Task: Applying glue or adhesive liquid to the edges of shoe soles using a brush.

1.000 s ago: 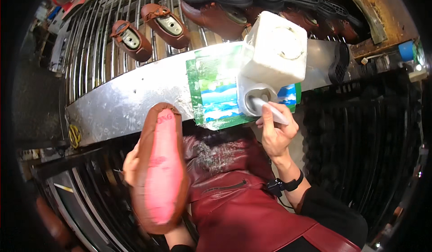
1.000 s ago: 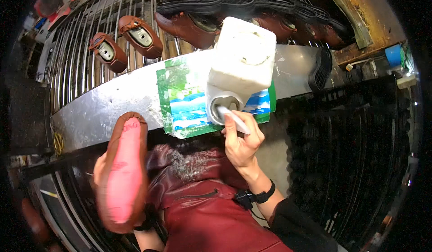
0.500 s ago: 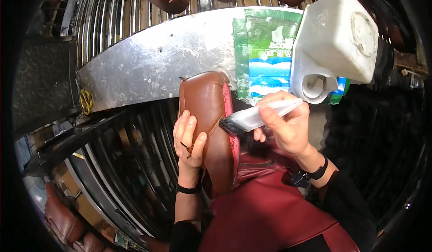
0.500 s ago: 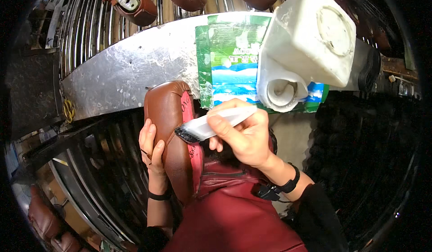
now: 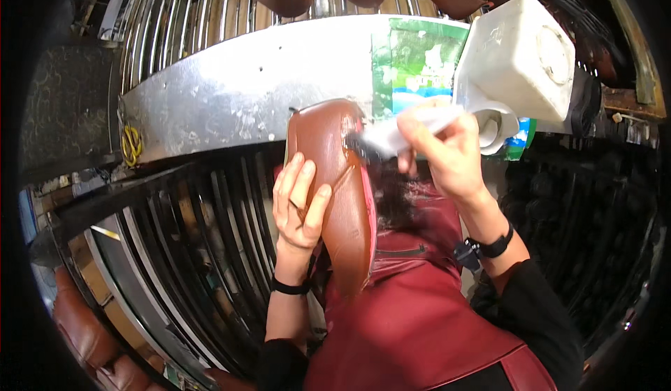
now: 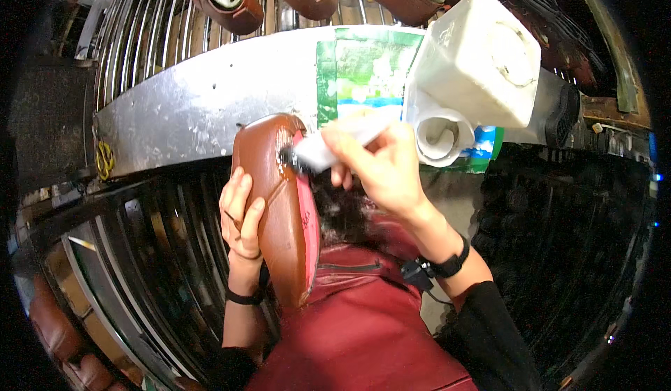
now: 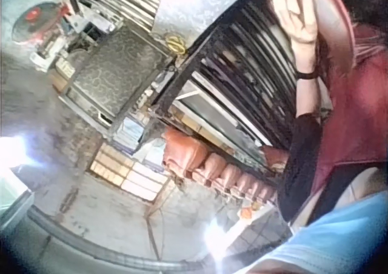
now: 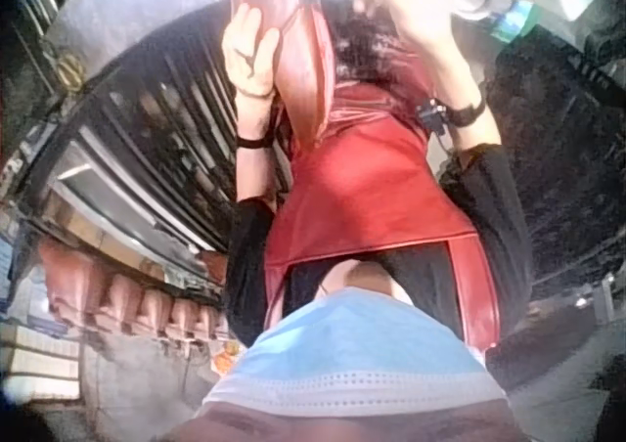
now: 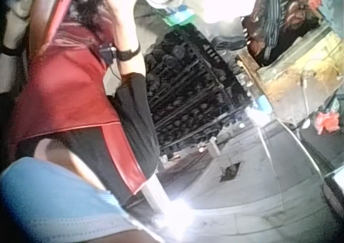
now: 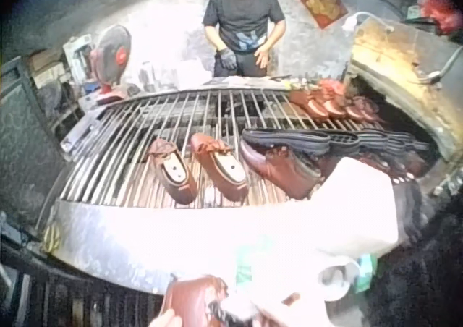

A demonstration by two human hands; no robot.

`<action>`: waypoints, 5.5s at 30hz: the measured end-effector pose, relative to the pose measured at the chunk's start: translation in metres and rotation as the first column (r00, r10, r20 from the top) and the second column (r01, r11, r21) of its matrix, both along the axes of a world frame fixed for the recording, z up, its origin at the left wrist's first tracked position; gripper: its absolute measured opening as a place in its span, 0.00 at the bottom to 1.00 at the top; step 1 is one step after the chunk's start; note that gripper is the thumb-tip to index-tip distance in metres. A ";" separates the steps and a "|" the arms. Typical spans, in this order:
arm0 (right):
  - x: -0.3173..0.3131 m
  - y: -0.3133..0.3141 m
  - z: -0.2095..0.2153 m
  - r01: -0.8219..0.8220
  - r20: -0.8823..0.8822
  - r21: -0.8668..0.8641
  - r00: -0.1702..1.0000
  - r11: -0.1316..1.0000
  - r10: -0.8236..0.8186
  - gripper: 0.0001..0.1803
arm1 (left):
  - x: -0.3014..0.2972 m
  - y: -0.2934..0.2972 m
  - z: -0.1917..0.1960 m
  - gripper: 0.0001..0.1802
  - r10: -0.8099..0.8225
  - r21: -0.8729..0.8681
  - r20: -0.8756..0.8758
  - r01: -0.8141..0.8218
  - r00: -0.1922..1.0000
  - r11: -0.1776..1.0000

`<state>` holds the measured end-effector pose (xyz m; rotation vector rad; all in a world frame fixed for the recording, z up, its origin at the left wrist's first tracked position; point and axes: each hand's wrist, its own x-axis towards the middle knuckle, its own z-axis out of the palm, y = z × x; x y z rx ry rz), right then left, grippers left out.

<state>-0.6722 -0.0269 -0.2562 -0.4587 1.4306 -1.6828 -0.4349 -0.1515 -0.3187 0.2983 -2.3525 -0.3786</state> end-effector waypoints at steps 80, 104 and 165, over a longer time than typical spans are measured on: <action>0.050 0.110 0.055 -0.022 -0.365 -0.256 0.928 0.966 -0.076 0.08 | -0.030 0.016 0.059 0.37 0.000 0.960 -0.245 0.243 0.969 -0.135; 0.008 0.081 0.095 -0.315 -0.675 -0.451 0.732 0.835 -0.088 0.16 | -0.042 0.043 0.060 0.18 0.295 0.899 -0.371 0.420 0.881 -0.124; -0.049 0.087 -0.042 0.466 -0.789 -0.122 0.489 0.876 -0.371 0.10 | 0.188 0.142 0.129 0.18 0.962 0.665 -0.003 -0.718 0.274 0.207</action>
